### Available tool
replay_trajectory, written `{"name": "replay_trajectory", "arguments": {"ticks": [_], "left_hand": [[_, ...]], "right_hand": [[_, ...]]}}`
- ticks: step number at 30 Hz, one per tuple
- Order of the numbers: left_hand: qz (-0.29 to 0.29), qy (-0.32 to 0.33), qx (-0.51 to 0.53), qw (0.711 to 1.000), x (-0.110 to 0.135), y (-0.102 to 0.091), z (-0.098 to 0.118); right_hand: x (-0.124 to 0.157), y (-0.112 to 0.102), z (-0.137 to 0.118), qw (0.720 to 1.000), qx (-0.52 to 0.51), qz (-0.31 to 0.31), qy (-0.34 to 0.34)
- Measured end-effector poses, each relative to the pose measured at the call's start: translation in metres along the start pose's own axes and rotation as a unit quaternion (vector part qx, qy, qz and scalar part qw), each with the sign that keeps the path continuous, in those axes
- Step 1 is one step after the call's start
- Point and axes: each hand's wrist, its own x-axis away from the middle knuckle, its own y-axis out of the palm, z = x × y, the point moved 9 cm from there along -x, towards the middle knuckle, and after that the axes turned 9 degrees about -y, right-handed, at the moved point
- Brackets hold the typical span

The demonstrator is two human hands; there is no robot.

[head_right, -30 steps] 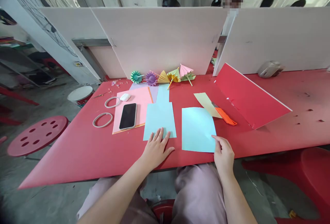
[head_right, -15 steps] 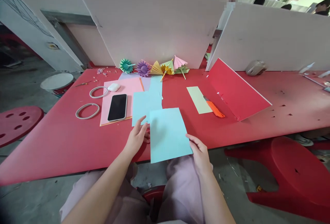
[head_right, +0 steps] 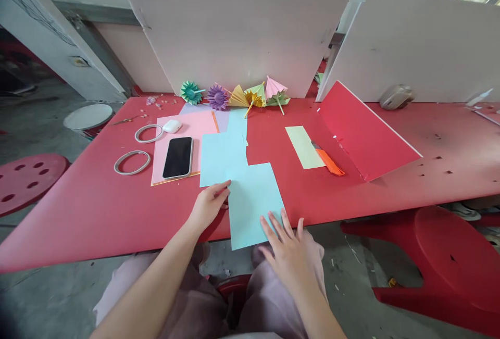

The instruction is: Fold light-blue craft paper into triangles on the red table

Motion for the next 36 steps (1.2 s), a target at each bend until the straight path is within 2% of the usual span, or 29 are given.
{"name": "replay_trajectory", "arguments": {"ticks": [1, 3, 5, 7, 9, 10, 12, 14, 16, 20, 23, 25, 27, 29, 33, 36], "left_hand": [[0.036, 0.043, -0.055, 0.997, 0.004, -0.005, 0.009], [0.106, 0.124, -0.181, 0.970, 0.013, -0.009, 0.026], [0.128, 0.161, -0.301, 0.931, 0.017, -0.003, 0.030], [0.122, 0.164, -0.392, 0.897, 0.016, 0.007, 0.023], [0.124, 0.166, -0.446, 0.871, 0.015, 0.013, 0.017], [0.127, 0.169, -0.461, 0.862, 0.013, 0.014, 0.015], [0.131, 0.175, -0.478, 0.851, 0.009, 0.016, 0.015], [0.133, 0.177, -0.487, 0.845, 0.001, 0.014, 0.017], [0.136, 0.174, -0.491, 0.843, -0.010, 0.011, 0.021], [0.158, 0.151, -0.474, 0.853, -0.021, -0.006, 0.027], [0.172, 0.162, -0.413, 0.879, -0.007, -0.025, 0.033], [0.186, 0.176, -0.347, 0.902, 0.010, -0.040, 0.037], [0.174, 0.212, -0.286, 0.918, 0.026, -0.045, 0.043], [0.120, 0.257, -0.261, 0.923, 0.036, -0.034, 0.046], [0.000, 0.283, -0.332, 0.900, 0.036, 0.013, 0.035], [-0.025, 0.276, -0.390, 0.878, 0.033, 0.035, 0.025]], "right_hand": [[0.000, 0.002, 0.002, 1.000, 0.000, 0.002, 0.003], [0.003, -0.001, 0.013, 0.998, -0.034, 0.037, 0.026], [0.009, -0.009, 0.033, 0.987, -0.086, 0.100, 0.097], [0.023, -0.019, 0.061, 0.950, -0.120, 0.171, 0.230], [0.041, -0.026, 0.080, 0.896, -0.139, 0.225, 0.356], [0.047, -0.027, 0.085, 0.875, -0.149, 0.240, 0.393], [0.049, -0.028, 0.086, 0.855, -0.173, 0.255, 0.417], [0.043, -0.029, 0.084, 0.860, -0.182, 0.260, 0.400], [0.031, -0.029, 0.078, 0.886, -0.178, 0.255, 0.344], [0.001, -0.027, 0.054, 0.951, -0.182, 0.208, 0.138], [-0.011, -0.022, 0.042, 0.975, -0.163, 0.150, 0.031], [-0.016, -0.018, 0.035, 0.982, -0.153, 0.114, -0.021], [-0.022, -0.016, 0.032, 0.982, -0.155, 0.085, -0.061], [-0.029, -0.015, 0.031, 0.981, -0.161, 0.070, -0.084], [-0.041, -0.014, 0.039, 0.988, -0.128, 0.038, -0.076], [-0.044, -0.011, 0.042, 0.993, -0.102, -0.007, -0.067]]}}
